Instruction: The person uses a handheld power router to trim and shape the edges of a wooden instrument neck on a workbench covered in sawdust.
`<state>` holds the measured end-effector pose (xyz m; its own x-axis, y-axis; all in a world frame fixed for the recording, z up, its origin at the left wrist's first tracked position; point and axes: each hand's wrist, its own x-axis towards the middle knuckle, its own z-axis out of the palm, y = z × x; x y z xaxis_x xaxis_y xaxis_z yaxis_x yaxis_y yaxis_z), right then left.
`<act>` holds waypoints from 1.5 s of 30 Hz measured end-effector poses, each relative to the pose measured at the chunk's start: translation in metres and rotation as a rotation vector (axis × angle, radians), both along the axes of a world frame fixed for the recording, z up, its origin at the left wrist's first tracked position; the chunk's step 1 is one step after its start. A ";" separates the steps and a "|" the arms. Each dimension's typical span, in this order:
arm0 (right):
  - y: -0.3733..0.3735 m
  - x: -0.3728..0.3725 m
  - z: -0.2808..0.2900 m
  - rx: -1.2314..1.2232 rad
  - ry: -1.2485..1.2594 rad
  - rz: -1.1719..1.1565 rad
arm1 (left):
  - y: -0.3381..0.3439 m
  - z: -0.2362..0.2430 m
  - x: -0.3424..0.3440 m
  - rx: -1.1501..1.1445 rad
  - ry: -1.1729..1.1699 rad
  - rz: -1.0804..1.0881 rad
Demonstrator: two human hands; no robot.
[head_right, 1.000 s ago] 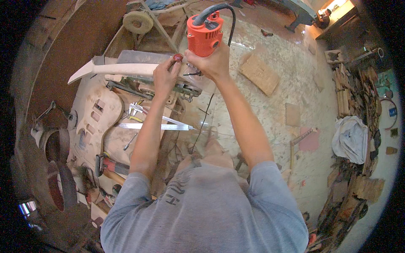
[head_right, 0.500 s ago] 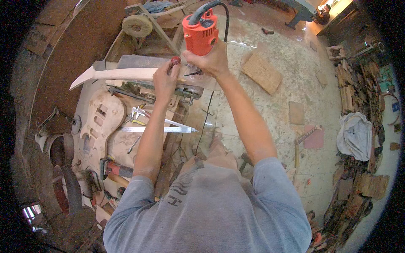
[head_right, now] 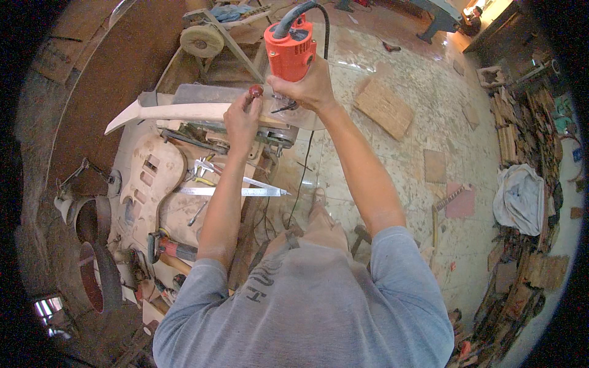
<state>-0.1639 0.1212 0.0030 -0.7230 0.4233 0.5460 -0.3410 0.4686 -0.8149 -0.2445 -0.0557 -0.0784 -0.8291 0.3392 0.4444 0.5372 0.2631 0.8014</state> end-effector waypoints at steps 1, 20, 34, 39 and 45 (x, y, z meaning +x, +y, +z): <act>0.001 0.000 -0.001 -0.016 -0.015 0.011 | 0.000 0.000 0.000 0.000 0.000 0.000; 0.005 -0.002 0.009 -0.015 0.054 0.108 | 0.002 0.007 0.007 0.030 -0.044 0.016; 0.011 -0.004 0.005 -0.114 -0.001 0.152 | 0.008 0.000 0.003 0.053 -0.065 0.026; 0.024 -0.014 -0.012 -0.076 -0.013 0.135 | 0.011 0.005 0.004 0.061 -0.051 0.012; 0.021 -0.013 -0.008 -0.038 0.012 0.123 | 0.009 0.001 0.001 0.010 -0.038 -0.006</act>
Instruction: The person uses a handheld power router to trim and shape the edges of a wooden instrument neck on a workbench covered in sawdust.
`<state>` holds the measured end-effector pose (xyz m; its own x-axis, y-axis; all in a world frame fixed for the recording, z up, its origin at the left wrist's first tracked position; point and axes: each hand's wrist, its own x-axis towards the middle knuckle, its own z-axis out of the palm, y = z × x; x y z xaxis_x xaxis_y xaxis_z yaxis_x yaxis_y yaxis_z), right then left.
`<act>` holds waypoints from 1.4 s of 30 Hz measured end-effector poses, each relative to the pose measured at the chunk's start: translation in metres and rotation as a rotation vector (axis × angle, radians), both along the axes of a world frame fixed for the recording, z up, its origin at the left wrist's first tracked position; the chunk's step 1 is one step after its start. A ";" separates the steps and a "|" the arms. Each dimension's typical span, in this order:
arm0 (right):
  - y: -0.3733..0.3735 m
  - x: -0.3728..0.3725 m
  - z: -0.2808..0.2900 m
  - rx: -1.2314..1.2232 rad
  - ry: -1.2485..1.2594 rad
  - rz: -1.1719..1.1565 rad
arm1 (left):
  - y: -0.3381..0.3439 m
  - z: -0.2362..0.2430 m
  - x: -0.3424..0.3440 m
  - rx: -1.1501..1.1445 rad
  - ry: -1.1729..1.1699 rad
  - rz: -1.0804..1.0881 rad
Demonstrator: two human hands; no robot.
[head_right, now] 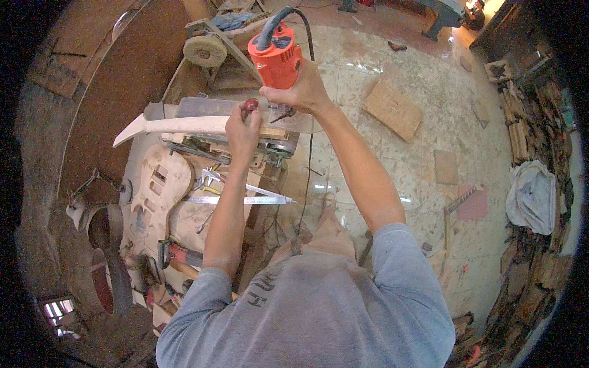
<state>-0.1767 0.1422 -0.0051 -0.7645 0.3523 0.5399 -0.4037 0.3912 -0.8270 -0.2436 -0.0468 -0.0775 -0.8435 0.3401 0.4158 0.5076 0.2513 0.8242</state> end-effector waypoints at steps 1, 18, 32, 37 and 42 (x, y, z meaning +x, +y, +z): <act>-0.001 0.000 0.000 0.008 0.009 -0.003 | 0.000 -0.002 -0.001 0.001 0.012 0.002; -0.003 0.006 0.007 -0.046 -0.066 0.040 | 0.001 0.000 0.004 0.008 -0.021 0.023; -0.006 0.010 0.014 0.074 -0.013 -0.013 | 0.000 -0.005 0.001 0.002 0.029 0.033; -0.004 0.010 0.014 0.057 -0.025 0.005 | -0.001 0.001 0.004 -0.055 0.018 0.049; -0.005 0.010 0.016 0.060 -0.001 0.005 | 0.000 -0.002 0.005 0.010 -0.004 0.038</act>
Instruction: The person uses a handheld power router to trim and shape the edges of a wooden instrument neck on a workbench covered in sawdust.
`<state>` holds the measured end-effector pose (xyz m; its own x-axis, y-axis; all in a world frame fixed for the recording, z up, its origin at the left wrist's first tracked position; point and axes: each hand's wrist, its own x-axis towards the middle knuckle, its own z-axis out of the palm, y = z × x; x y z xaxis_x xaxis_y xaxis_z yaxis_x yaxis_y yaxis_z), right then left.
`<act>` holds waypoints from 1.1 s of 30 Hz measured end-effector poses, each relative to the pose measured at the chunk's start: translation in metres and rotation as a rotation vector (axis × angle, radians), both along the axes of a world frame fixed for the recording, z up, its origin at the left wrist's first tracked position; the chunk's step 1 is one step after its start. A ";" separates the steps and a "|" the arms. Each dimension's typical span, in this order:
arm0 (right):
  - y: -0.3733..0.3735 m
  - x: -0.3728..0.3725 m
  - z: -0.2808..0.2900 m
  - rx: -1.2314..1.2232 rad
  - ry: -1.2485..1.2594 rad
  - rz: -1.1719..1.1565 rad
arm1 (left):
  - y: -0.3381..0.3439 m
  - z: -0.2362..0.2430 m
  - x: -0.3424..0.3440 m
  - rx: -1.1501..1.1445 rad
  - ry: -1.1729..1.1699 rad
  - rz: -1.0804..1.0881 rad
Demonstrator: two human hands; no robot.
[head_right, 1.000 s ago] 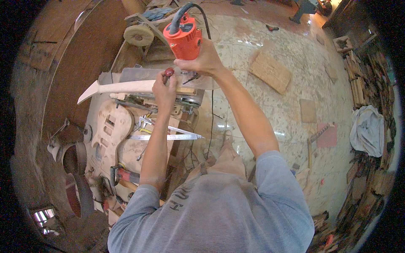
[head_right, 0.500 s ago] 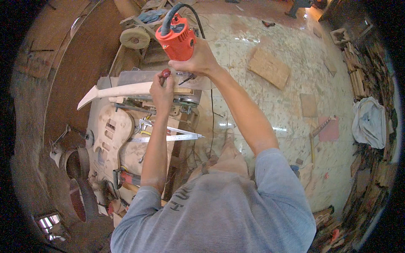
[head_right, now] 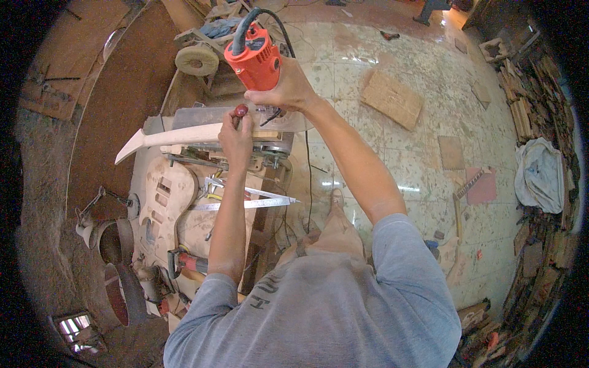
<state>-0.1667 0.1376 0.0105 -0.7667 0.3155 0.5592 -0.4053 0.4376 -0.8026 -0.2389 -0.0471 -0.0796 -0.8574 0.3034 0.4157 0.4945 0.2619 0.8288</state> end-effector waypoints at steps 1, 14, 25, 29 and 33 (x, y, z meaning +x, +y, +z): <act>0.000 -0.001 0.000 0.014 0.009 -0.013 | 0.000 0.000 0.000 0.001 0.003 0.000; 0.003 -0.008 -0.005 -0.029 -0.021 0.039 | 0.000 -0.007 -0.003 0.032 -0.007 0.018; 0.001 -0.003 -0.002 -0.042 -0.011 0.046 | -0.001 -0.001 0.000 -0.042 -0.016 0.037; 0.001 0.000 -0.001 -0.014 -0.037 0.033 | -0.001 0.000 0.001 -0.025 -0.027 0.017; 0.003 0.000 -0.002 -0.022 -0.042 0.036 | -0.001 0.002 0.001 -0.034 -0.037 -0.001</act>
<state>-0.1666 0.1402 0.0085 -0.8006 0.2992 0.5191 -0.3860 0.4051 -0.8288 -0.2383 -0.0485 -0.0775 -0.8719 0.3177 0.3727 0.4636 0.2901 0.8372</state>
